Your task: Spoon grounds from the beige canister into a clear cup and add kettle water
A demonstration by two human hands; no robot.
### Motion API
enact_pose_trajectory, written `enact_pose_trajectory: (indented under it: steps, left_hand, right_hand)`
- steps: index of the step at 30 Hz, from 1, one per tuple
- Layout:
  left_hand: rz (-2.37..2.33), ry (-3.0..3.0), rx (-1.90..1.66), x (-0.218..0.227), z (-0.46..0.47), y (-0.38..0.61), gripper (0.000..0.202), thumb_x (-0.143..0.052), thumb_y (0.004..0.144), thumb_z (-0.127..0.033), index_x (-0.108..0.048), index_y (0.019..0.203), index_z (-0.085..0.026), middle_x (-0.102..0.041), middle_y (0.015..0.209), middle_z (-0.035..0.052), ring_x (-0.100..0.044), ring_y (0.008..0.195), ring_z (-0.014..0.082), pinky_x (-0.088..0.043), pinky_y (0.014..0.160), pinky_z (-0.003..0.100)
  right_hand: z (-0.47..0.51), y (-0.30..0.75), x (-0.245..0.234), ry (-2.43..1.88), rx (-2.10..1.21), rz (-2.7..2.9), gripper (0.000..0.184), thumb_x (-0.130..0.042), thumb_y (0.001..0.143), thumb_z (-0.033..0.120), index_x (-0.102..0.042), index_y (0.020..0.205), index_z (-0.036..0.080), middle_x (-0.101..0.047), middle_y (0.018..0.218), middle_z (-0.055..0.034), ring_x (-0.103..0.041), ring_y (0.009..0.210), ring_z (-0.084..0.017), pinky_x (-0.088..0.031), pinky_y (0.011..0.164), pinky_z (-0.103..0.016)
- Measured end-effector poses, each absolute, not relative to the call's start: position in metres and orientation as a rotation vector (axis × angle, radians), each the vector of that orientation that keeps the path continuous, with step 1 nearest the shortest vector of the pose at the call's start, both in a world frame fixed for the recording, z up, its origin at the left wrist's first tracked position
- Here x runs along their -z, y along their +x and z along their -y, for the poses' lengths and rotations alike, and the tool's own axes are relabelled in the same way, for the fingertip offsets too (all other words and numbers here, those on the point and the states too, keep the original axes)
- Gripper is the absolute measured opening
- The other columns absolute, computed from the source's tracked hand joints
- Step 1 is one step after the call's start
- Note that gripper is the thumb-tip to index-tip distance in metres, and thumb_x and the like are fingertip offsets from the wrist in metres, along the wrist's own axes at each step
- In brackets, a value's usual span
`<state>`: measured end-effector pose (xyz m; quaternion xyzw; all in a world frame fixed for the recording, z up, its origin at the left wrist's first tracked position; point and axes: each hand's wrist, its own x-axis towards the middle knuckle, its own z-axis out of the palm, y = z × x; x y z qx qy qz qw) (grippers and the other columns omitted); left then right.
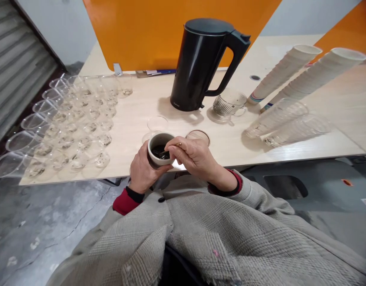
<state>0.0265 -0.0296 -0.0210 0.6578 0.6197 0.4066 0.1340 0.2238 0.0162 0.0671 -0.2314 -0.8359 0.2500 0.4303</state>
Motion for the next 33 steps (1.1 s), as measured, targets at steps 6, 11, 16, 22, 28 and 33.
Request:
enact_pose_trajectory:
  steps: [6,11,16,22,28,33]
  left_hand:
    - [-1.777,1.921,-1.182,0.019,0.029,0.027,0.112,-0.095,0.066,-0.069,-0.044,0.156,-0.026,-0.068,0.151,0.0153,-0.071,0.134,0.0383,-0.059,0.11,0.054]
    - [-1.782,1.918,-1.187,0.018,0.029,0.026,0.113,-0.095,0.065,-0.07,-0.045,0.155,-0.026,-0.068,0.151,0.015,-0.071,0.134,0.0382,-0.06,0.109,0.053]
    - [-1.761,1.941,-1.217,0.019,0.029,0.025,0.113,-0.095,0.065,-0.072,-0.045,0.155,-0.026,-0.068,0.151,0.015,-0.071,0.134,0.0377,-0.06,0.109,0.053]
    - [-1.765,1.953,-1.216,0.019,0.029,0.026,0.113,-0.093,0.066,-0.074,-0.045,0.156,-0.025,-0.068,0.151,0.0157,-0.072,0.133,0.0376,-0.061,0.107,0.053]
    - [-1.759,1.945,-1.217,0.019,0.029,0.025,0.113,-0.094,0.065,-0.075,-0.046,0.155,-0.026,-0.068,0.151,0.0151,-0.071,0.135,0.0376,-0.06,0.11,0.053]
    - [-1.771,1.93,-1.205,0.017,0.029,0.026,0.113,-0.095,0.064,-0.072,-0.046,0.155,-0.026,-0.068,0.152,0.0148,-0.071,0.135,0.0375,-0.06,0.111,0.052]
  right_hand:
    - [-0.012,0.226,-0.069,-0.667,-0.904,1.709,0.029,-0.062,0.11,0.042,-0.07,0.09,0.023,-0.067,0.065,0.0057,-0.056,0.046,-0.006,-0.044,0.046,-0.021]
    - [-0.016,0.233,-0.069,-0.799,-1.064,1.4,0.039,-0.072,0.1,0.061,-0.071,0.088,0.024,-0.067,0.064,0.005,-0.056,0.046,-0.008,-0.042,0.041,-0.021]
    - [-0.021,0.236,-0.064,-0.805,-1.086,1.302,0.043,-0.074,0.097,0.065,-0.07,0.088,0.024,-0.066,0.064,0.0047,-0.056,0.045,-0.008,-0.04,0.04,-0.021]
    - [-0.023,0.234,-0.06,-0.821,-1.056,1.276,0.043,-0.074,0.097,0.067,-0.07,0.09,0.024,-0.067,0.065,0.0042,-0.056,0.045,-0.008,-0.037,0.039,-0.021]
    - [-0.024,0.235,-0.055,-0.8,-0.99,1.245,0.043,-0.069,0.099,0.068,-0.068,0.093,0.026,-0.064,0.065,0.0053,-0.056,0.046,-0.009,-0.038,0.04,-0.021]
    - [-0.029,0.236,-0.049,-0.786,-0.978,1.225,0.043,-0.066,0.101,0.069,-0.066,0.093,0.026,-0.062,0.065,0.0061,-0.055,0.046,-0.009,-0.037,0.039,-0.022]
